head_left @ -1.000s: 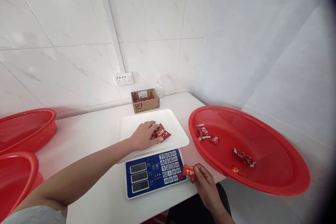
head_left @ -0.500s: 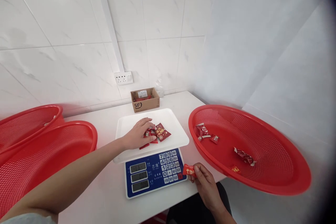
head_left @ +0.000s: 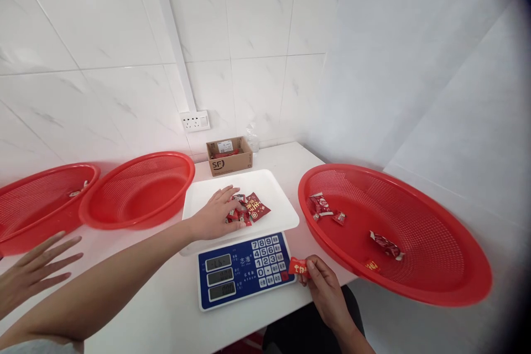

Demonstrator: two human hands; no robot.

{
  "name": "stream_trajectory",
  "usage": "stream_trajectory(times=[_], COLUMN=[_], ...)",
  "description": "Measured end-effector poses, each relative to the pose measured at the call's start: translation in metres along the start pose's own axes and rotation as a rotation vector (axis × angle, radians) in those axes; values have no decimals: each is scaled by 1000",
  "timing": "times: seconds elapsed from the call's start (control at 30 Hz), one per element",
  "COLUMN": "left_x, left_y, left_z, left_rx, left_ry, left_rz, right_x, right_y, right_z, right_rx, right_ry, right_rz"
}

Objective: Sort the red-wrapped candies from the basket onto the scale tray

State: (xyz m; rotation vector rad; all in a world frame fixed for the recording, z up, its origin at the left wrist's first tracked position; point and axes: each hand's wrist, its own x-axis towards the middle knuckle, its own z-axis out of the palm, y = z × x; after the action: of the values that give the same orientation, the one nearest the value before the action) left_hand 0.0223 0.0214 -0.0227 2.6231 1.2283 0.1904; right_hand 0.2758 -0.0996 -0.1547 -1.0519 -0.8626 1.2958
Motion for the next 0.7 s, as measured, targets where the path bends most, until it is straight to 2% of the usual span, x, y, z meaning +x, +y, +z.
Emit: stream_trajectory(times=[0.5, 0.7], left_x=[0, 3], left_y=[6, 8], left_z=[2, 7], left_rx=[39, 108], left_ry=[-37, 10], left_rz=[2, -13], right_x=[1, 1], right_y=[2, 2], right_z=[-1, -1], right_rx=[-23, -16], right_ry=[-2, 1], right_rz=[-8, -12])
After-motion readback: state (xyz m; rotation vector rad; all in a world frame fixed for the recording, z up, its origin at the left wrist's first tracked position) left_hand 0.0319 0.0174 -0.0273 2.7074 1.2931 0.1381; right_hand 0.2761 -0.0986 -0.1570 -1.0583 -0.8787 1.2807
